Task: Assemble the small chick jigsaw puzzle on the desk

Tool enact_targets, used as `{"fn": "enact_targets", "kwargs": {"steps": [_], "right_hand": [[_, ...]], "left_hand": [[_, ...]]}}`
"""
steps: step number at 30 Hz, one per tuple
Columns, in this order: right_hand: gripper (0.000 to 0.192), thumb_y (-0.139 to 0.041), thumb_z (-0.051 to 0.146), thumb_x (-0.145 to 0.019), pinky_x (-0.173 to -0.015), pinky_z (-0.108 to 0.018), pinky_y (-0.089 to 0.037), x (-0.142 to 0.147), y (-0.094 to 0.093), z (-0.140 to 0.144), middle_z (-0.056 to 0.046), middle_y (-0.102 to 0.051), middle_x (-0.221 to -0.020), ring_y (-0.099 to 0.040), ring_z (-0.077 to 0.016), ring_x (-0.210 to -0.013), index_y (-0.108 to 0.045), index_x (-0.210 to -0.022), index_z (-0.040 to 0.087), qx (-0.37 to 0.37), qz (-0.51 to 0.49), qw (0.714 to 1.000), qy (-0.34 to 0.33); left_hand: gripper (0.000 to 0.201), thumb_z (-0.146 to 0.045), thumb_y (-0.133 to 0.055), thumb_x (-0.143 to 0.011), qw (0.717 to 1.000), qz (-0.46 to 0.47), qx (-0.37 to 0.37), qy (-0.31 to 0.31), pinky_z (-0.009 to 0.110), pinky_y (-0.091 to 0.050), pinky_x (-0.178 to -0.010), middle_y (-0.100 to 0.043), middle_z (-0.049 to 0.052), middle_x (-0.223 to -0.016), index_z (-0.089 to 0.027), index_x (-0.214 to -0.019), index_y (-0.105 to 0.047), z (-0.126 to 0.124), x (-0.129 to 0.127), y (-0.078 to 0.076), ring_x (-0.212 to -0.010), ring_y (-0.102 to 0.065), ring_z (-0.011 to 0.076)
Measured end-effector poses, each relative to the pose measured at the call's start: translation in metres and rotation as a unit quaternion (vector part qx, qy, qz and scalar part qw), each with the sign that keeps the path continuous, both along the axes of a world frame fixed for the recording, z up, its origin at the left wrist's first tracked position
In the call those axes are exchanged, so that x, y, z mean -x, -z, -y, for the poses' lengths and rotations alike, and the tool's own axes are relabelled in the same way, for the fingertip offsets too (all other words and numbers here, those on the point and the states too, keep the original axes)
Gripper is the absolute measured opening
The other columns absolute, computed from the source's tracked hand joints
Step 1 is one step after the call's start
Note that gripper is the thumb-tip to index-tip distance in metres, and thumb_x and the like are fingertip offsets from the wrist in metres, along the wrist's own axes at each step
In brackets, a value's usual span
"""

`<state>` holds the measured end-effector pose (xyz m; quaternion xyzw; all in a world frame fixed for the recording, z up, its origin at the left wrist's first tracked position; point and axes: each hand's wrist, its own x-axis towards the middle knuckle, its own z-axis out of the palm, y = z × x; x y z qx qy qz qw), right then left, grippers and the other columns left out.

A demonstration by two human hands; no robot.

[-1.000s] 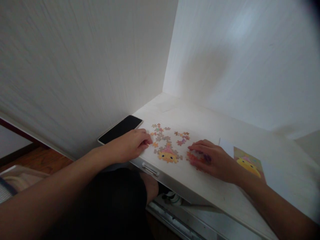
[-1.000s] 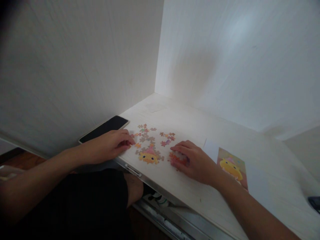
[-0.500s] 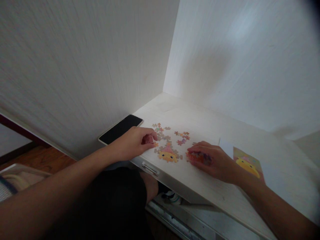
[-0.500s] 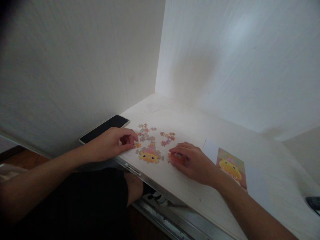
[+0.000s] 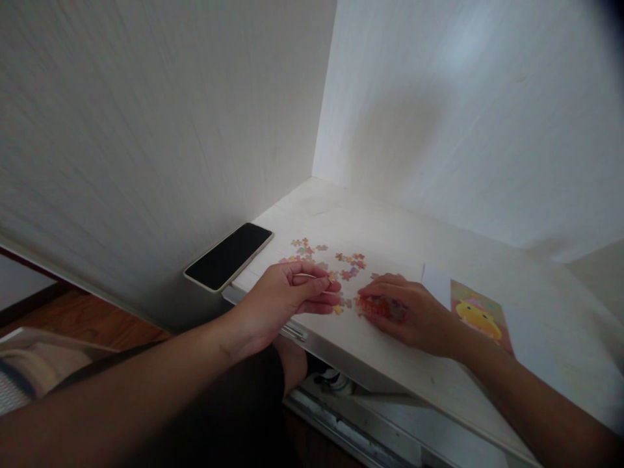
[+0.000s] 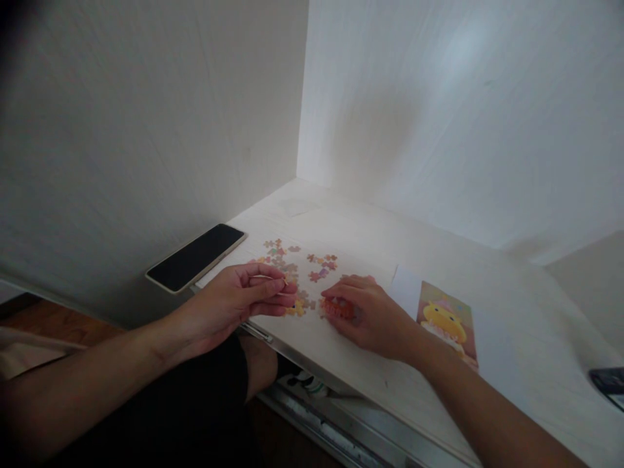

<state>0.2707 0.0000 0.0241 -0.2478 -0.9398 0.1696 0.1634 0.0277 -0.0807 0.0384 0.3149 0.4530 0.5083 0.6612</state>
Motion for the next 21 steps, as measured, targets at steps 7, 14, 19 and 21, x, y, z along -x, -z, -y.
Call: {"fn": "enact_targets", "kwargs": {"steps": [7,14,19,21], "right_hand": [[0.024,-0.062,0.026,-0.087,-0.086,-0.04,-0.05,-0.001,0.0,-0.001,-0.009,-0.07,-0.103,-0.064,-0.0217,-0.093,-0.067,-0.109,0.019,-0.001,0.007,1.0,0.0],[0.022,-0.066,0.025,-0.084,-0.088,-0.039,-0.047,-0.002,-0.004,0.001,-0.005,-0.071,-0.099,-0.064,-0.0198,-0.092,-0.069,-0.105,0.022,0.027,0.007,0.999,-0.029],[0.023,-0.067,0.019,-0.08,-0.086,-0.036,-0.048,-0.001,-0.006,0.002,-0.005,-0.072,-0.098,-0.064,-0.0187,-0.091,-0.069,-0.103,0.02,0.052,-0.011,0.997,-0.054],[0.022,-0.067,0.018,-0.079,-0.085,-0.036,-0.048,-0.001,-0.006,0.002,-0.005,-0.073,-0.097,-0.064,-0.0184,-0.091,-0.07,-0.101,0.02,0.057,-0.016,0.997,-0.052]], "left_hand": [[0.012,-0.017,-0.069,-0.085,0.993,-0.108,-0.042,0.014,0.027,-0.058,-0.065,-0.074,0.007,-0.085,-0.012,-0.093,-0.062,-0.002,-0.007,0.006,-0.071,-0.071,0.016],[0.012,-0.02,-0.064,-0.086,0.866,-0.439,-0.227,0.076,0.023,-0.041,-0.059,-0.07,-0.001,-0.074,-0.021,-0.091,-0.075,0.003,-0.015,0.015,-0.063,-0.056,0.0113],[0.015,-0.016,-0.06,-0.087,0.795,-0.522,-0.29,0.105,0.026,-0.042,-0.065,-0.07,0.0,-0.082,-0.02,-0.09,-0.074,0.004,-0.024,0.017,-0.071,-0.058,0.0134],[0.015,-0.015,-0.059,-0.087,0.78,-0.535,-0.305,0.108,0.027,-0.043,-0.068,-0.07,0.001,-0.084,-0.019,-0.09,-0.073,0.003,-0.027,0.017,-0.075,-0.059,0.0145]]}}
